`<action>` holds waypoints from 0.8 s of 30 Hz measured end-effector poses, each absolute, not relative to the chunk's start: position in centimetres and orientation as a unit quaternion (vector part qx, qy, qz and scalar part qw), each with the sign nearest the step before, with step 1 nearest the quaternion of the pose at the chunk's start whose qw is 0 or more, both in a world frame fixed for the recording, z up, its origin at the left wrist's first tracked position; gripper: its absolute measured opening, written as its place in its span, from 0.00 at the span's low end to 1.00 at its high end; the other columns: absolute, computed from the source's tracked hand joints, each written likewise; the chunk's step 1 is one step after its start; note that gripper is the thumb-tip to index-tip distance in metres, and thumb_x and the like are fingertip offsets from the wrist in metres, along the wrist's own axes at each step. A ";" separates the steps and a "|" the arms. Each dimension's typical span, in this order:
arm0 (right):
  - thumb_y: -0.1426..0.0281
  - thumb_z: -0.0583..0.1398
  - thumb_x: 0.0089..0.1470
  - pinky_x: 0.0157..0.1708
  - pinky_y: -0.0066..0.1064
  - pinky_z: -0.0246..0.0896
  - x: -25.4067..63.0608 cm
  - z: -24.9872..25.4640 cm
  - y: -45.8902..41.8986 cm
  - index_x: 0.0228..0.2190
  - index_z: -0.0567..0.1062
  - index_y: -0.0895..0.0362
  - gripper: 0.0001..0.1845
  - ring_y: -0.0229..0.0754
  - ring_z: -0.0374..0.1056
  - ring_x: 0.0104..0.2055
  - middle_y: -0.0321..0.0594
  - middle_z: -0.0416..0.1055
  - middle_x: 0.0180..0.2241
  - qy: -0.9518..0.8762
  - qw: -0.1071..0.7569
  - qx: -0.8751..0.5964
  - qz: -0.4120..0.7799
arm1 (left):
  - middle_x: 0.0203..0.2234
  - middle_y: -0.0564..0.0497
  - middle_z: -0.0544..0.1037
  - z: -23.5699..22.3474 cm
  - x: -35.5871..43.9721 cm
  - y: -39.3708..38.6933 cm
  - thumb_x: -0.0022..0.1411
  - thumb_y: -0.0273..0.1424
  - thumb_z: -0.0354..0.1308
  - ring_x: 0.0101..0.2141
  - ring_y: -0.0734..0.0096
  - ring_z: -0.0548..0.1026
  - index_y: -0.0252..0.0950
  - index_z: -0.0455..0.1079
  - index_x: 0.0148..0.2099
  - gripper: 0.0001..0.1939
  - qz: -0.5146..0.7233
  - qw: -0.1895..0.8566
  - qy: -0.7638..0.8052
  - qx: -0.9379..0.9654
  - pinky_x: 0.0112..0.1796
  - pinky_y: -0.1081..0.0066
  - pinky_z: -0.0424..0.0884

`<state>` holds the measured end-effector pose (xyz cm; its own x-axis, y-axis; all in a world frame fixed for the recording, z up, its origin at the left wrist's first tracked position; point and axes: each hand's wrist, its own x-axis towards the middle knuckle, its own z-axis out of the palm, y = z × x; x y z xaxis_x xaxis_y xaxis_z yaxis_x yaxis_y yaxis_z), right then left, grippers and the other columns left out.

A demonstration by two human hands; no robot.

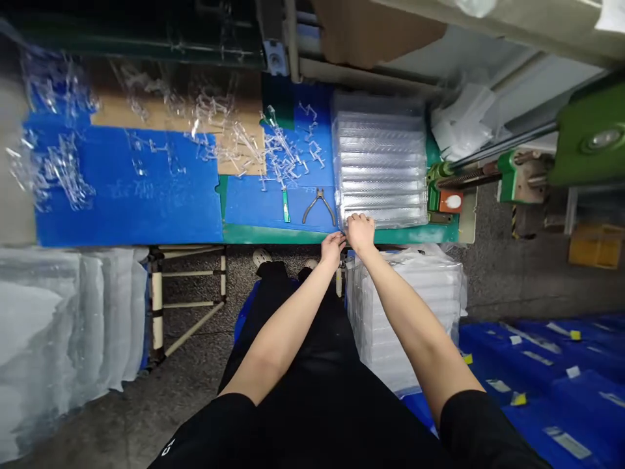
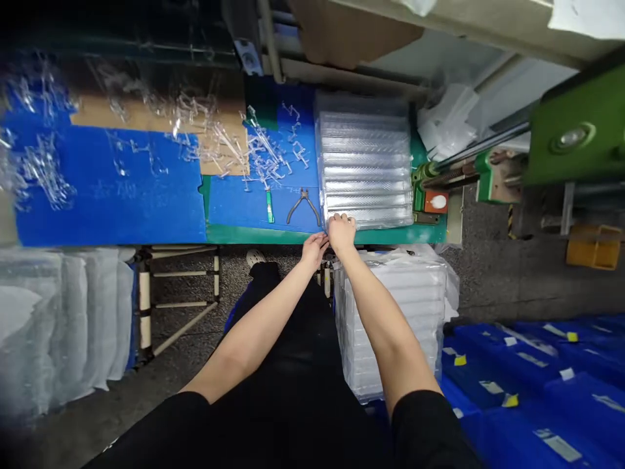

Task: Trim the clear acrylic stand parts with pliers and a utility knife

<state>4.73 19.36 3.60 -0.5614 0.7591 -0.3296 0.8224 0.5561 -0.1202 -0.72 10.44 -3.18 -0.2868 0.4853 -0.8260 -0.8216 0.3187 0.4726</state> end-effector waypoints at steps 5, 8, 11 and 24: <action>0.60 0.66 0.70 0.60 0.53 0.71 5.8 3.6 19.1 0.54 0.78 0.57 0.18 0.53 0.73 0.59 0.47 0.75 0.57 0.892 0.133 0.418 -0.109 | 0.56 0.42 0.77 -4.0 -0.6 11.8 0.75 0.39 0.63 0.52 0.58 0.79 0.34 0.72 0.62 0.20 0.594 0.571 0.515 -0.237 0.52 0.54 0.81; 0.60 0.65 0.70 0.61 0.54 0.68 6.3 4.0 19.3 0.53 0.78 0.57 0.17 0.53 0.72 0.59 0.46 0.76 0.56 0.897 0.121 0.410 -0.114 | 0.58 0.41 0.77 -4.6 -0.9 11.9 0.75 0.39 0.63 0.53 0.57 0.79 0.34 0.72 0.63 0.20 0.605 0.570 0.490 -0.264 0.53 0.53 0.80; 0.61 0.63 0.71 0.62 0.53 0.63 7.1 4.7 19.7 0.53 0.77 0.57 0.16 0.53 0.70 0.59 0.46 0.76 0.54 0.898 0.102 0.406 -0.133 | 0.57 0.42 0.77 -5.0 -1.1 11.7 0.74 0.38 0.64 0.53 0.58 0.79 0.34 0.73 0.60 0.18 0.614 0.587 0.460 -0.260 0.54 0.53 0.80; 0.50 0.52 0.74 0.53 0.48 0.66 9.7 11.9 24.4 0.44 0.74 0.54 0.21 0.55 0.69 0.51 0.49 0.76 0.45 0.886 -0.012 0.416 -0.205 | 0.53 0.43 0.79 -6.7 -1.2 13.1 0.74 0.39 0.64 0.48 0.61 0.80 0.34 0.73 0.60 0.19 0.615 0.612 0.433 -0.245 0.49 0.57 0.82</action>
<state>9.70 24.38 11.93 -0.6539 0.7419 -0.1485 0.7319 0.5705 -0.3726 -1.23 13.05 -6.70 -0.1306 0.5404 -0.8312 -0.9649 0.1235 0.2319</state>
